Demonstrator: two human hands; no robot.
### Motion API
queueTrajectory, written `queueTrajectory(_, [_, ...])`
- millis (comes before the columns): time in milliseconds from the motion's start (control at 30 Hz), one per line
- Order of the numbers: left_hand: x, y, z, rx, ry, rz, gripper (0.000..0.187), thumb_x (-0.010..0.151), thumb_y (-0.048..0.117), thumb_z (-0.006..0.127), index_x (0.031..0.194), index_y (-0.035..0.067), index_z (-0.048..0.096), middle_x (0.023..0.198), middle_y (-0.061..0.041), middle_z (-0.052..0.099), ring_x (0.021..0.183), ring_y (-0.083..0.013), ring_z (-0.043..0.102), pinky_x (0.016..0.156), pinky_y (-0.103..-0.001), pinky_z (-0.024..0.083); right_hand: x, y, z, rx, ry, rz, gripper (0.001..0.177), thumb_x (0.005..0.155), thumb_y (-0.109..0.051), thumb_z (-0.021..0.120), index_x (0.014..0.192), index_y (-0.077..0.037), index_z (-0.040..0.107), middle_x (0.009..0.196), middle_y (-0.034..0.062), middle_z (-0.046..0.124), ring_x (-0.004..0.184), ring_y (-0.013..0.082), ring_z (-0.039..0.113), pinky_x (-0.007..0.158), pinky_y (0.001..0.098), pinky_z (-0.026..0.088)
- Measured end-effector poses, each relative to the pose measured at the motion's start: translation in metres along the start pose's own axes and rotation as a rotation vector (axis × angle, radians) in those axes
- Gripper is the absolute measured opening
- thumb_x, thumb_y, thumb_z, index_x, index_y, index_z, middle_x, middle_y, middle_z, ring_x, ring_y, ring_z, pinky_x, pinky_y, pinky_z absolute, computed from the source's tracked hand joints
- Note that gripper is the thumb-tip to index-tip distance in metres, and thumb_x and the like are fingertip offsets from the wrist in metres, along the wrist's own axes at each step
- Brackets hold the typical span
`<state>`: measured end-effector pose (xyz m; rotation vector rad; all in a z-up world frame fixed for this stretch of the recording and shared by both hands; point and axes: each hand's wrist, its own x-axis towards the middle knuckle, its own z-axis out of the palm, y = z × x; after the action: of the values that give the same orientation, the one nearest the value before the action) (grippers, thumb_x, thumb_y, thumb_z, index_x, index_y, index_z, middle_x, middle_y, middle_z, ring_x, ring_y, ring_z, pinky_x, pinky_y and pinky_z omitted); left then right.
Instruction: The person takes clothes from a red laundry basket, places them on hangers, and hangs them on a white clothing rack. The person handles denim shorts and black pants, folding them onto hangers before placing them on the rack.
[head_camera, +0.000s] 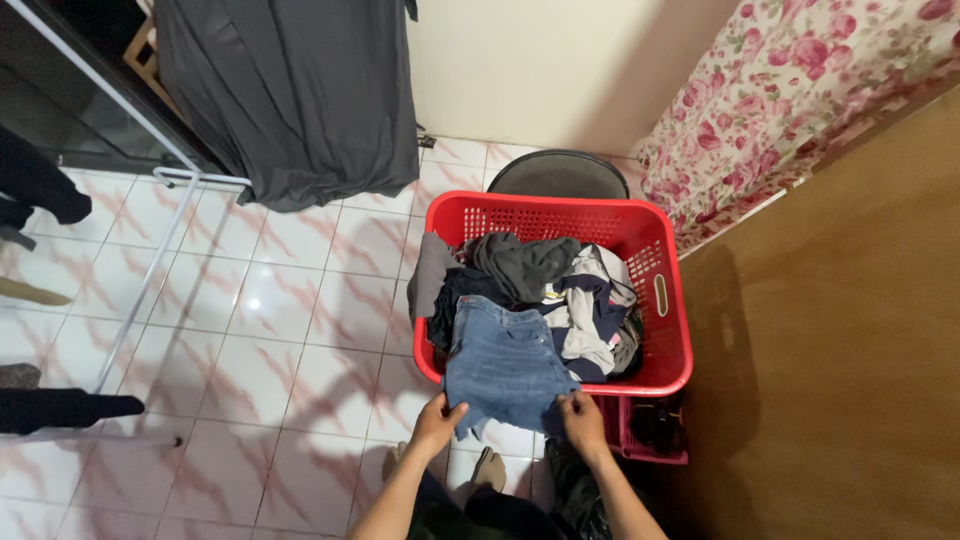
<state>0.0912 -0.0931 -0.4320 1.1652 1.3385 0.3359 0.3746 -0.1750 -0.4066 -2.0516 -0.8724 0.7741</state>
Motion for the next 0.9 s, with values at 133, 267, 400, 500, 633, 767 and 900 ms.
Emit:
queueTrajectory(133, [0.004,-0.008,-0.013,-0.378,-0.122,0.027,0.030,0.097,0.031,0.071,0.107,0.005,0.061,0.097,-0.005,0.065,0.088,-0.0153,0.061,0.080,-0.034,0.051,-0.003,0.007,-0.015,0.369,-0.095,0.212,0.028,0.097,-0.015,0.066,0.074,-0.007,0.052,0.066,-0.0016,0.048,0.061,0.0089,0.040,0.054,0.0286,0.035])
queueTrajectory(267, [0.001,-0.015,-0.017,-1.086,-0.198,-0.398,0.032,0.099,0.043,0.057,0.094,0.011,0.056,0.094,-0.011,0.072,0.088,-0.0243,0.068,0.082,-0.038,0.056,-0.008,0.007,-0.013,0.451,-0.109,0.195,0.029,0.096,-0.012,0.066,0.071,-0.010,0.051,0.066,-0.0051,0.047,0.059,0.0055,0.037,0.053,0.0254,0.032])
queueTrajectory(400, [0.007,-0.014,-0.017,-0.828,-0.202,-0.545,0.054,0.097,0.059,0.051,0.104,0.010,0.071,0.086,-0.004,0.067,0.073,-0.0205,0.060,0.068,-0.036,0.050,-0.006,0.004,-0.008,0.470,-0.095,0.214,0.024,0.093,-0.008,0.065,0.073,-0.011,0.053,0.066,-0.0058,0.049,0.058,0.0053,0.039,0.052,0.0246,0.033])
queueTrajectory(500, [0.010,-0.010,-0.009,-0.704,-0.189,-0.515,0.039,0.102,0.041,0.054,0.112,0.008,0.072,0.100,-0.004,0.074,0.086,-0.0202,0.067,0.081,-0.039,0.056,-0.002,0.004,-0.005,0.411,-0.064,0.227,0.023,0.090,-0.004,0.064,0.072,-0.010,0.051,0.064,-0.0046,0.048,0.056,0.0064,0.039,0.050,0.0262,0.032])
queueTrajectory(633, [0.008,-0.016,-0.013,-0.728,-0.272,-0.363,0.034,0.100,0.031,0.055,0.115,0.006,0.071,0.106,-0.006,0.076,0.094,-0.0210,0.071,0.085,-0.040,0.058,0.002,0.003,-0.003,0.443,-0.005,0.236,0.023,0.086,0.001,0.064,0.072,-0.011,0.050,0.063,-0.0053,0.046,0.055,0.0059,0.037,0.049,0.0263,0.030])
queueTrajectory(767, [0.008,-0.019,-0.015,-0.765,-0.096,-0.173,0.037,0.099,0.029,0.056,0.118,0.002,0.073,0.110,-0.008,0.076,0.099,-0.0188,0.068,0.089,-0.035,0.053,0.001,0.002,-0.004,0.459,0.038,0.214,0.025,0.085,0.002,0.065,0.071,-0.011,0.049,0.062,-0.0050,0.046,0.053,0.0062,0.036,0.048,0.0265,0.030])
queueTrajectory(900, [0.009,-0.014,-0.011,-0.480,0.039,-0.074,0.031,0.104,0.043,0.058,0.112,0.013,0.064,0.106,0.008,0.064,0.099,-0.0052,0.056,0.088,-0.025,0.044,-0.003,0.001,-0.002,0.412,0.084,0.224,0.023,0.087,-0.001,0.067,0.072,-0.010,0.051,0.063,-0.0035,0.049,0.055,0.0070,0.038,0.049,0.0268,0.032])
